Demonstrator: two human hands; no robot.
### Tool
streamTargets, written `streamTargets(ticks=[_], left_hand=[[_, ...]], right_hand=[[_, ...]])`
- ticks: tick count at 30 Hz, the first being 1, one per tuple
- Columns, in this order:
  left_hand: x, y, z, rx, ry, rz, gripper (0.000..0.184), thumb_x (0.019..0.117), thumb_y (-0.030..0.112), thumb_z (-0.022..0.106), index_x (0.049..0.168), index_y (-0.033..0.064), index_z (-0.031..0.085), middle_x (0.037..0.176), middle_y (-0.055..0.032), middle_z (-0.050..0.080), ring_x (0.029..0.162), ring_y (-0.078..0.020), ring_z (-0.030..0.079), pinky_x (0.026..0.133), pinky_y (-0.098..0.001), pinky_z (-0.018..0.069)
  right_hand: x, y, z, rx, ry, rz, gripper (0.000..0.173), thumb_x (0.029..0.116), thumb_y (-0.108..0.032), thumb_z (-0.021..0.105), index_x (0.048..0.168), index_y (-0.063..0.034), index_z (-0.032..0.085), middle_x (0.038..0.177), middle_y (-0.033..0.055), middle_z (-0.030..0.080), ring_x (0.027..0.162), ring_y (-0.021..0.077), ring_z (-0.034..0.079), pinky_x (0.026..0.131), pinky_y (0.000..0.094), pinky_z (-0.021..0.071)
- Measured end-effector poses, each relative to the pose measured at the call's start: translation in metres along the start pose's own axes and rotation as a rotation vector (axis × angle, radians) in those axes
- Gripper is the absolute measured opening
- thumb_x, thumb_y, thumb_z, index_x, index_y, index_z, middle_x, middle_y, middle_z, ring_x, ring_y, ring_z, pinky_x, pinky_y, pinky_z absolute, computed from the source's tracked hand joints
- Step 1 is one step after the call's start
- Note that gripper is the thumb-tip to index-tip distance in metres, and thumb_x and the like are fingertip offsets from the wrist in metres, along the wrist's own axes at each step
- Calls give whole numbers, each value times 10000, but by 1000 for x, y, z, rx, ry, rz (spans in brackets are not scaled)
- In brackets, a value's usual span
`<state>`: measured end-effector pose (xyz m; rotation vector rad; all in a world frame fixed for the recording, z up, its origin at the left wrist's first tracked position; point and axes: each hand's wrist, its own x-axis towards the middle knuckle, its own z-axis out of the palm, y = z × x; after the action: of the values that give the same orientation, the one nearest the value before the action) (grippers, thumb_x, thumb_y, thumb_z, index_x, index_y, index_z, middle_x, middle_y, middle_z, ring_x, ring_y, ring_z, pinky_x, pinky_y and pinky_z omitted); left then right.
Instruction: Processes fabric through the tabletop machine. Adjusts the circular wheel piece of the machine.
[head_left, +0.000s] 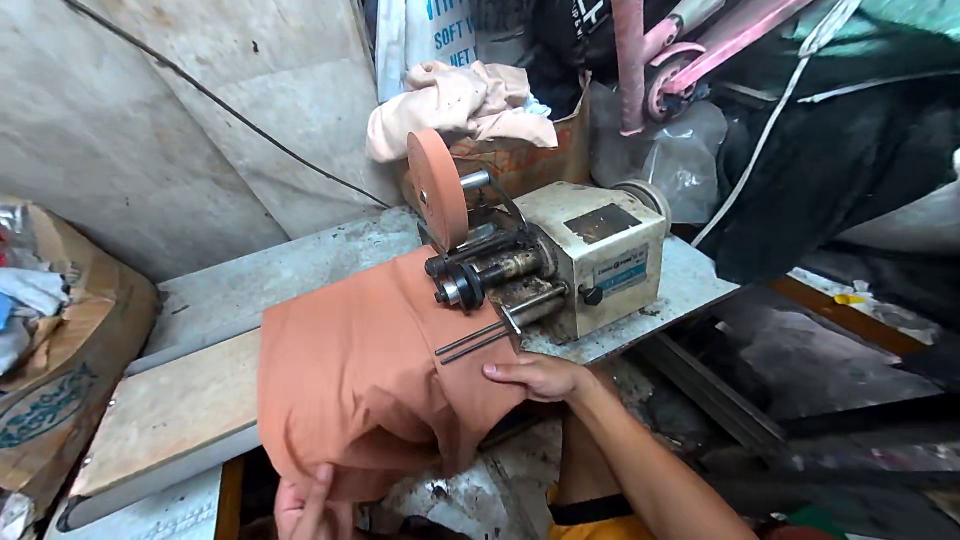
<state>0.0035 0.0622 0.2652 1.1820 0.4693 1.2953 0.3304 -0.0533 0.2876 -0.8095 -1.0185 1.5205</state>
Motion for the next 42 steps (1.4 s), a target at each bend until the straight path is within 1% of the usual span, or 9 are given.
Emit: streamTargets(ticks=[3, 8, 12, 16, 21, 26, 30, 34, 42], left_hand=[[3, -1, 7, 147, 36, -24, 423, 917, 155, 747, 1278, 59, 548, 1085, -8, 740, 991, -119, 719, 892, -328, 616], [4, 1, -1, -92, -32, -5, 384, 926, 225, 750, 1284, 175, 622, 1138, -8, 733, 1033, -122, 710, 908, -343, 607], [8, -1, 1, 128, 0, -31, 493, 925, 225, 752, 1338, 90, 518, 1149, 7, 720, 1057, -112, 696, 937, -321, 596], [5, 1, -1, -45, -67, -10, 388, 913, 251, 769, 1268, 173, 634, 1112, -18, 744, 994, -136, 724, 875, -348, 621], [7, -2, 8, 191, 8, -40, 444, 903, 138, 754, 1283, 53, 542, 1094, 3, 734, 1010, -108, 709, 907, -313, 606], [7, -1, 3, -38, -11, 22, 366, 949, 199, 724, 1284, 120, 598, 1150, -28, 727, 1059, -133, 702, 951, -343, 591], [4, -5, 9, 126, -19, -27, 326, 911, 137, 755, 1198, 102, 605, 1047, 0, 749, 968, -112, 720, 892, -318, 607], [8, -3, 4, -64, -27, 27, 346, 955, 188, 717, 1278, 126, 610, 1155, -42, 728, 1057, -153, 707, 945, -360, 596], [10, -1, 10, -40, -58, -1, 355, 949, 162, 723, 1275, 109, 595, 1124, -46, 733, 1012, -150, 721, 904, -362, 615]], right_hand=[[-1, 0, 0, -7, 13, 3, 287, 1067, -305, 515, 1256, -119, 625, 1124, -8, 735, 1057, 103, 692, 981, 343, 561], [-1, -1, 2, -17, 25, 14, 283, 1065, -315, 514, 1234, -125, 637, 1094, -16, 743, 1030, 95, 702, 958, 332, 573], [0, 0, 1, -31, 26, 1, 280, 1063, -313, 520, 1230, -122, 639, 1107, -21, 737, 1050, 88, 690, 982, 334, 557], [1, 0, 1, -39, 16, 6, 290, 1064, -322, 517, 1227, -118, 644, 1098, -13, 740, 1035, 95, 698, 962, 335, 569], [-1, -1, 1, -43, 29, 16, 283, 1067, -309, 504, 1234, -119, 629, 1100, -16, 737, 1034, 96, 696, 960, 335, 571], [-1, -1, 2, -36, 30, 14, 282, 1068, -315, 507, 1241, -129, 629, 1101, -20, 739, 1034, 96, 699, 956, 338, 574], [-1, -1, 0, -28, 10, 3, 263, 1069, -316, 502, 1219, -145, 635, 1077, -30, 740, 1010, 89, 701, 935, 329, 577], [-1, 0, 0, -26, 6, 1, 274, 1070, -312, 506, 1234, -131, 630, 1102, -21, 735, 1036, 94, 694, 959, 333, 568], [-1, -1, 3, -20, 18, -10, 273, 1068, -298, 507, 1239, -124, 630, 1114, -16, 738, 1055, 97, 693, 980, 338, 560]])
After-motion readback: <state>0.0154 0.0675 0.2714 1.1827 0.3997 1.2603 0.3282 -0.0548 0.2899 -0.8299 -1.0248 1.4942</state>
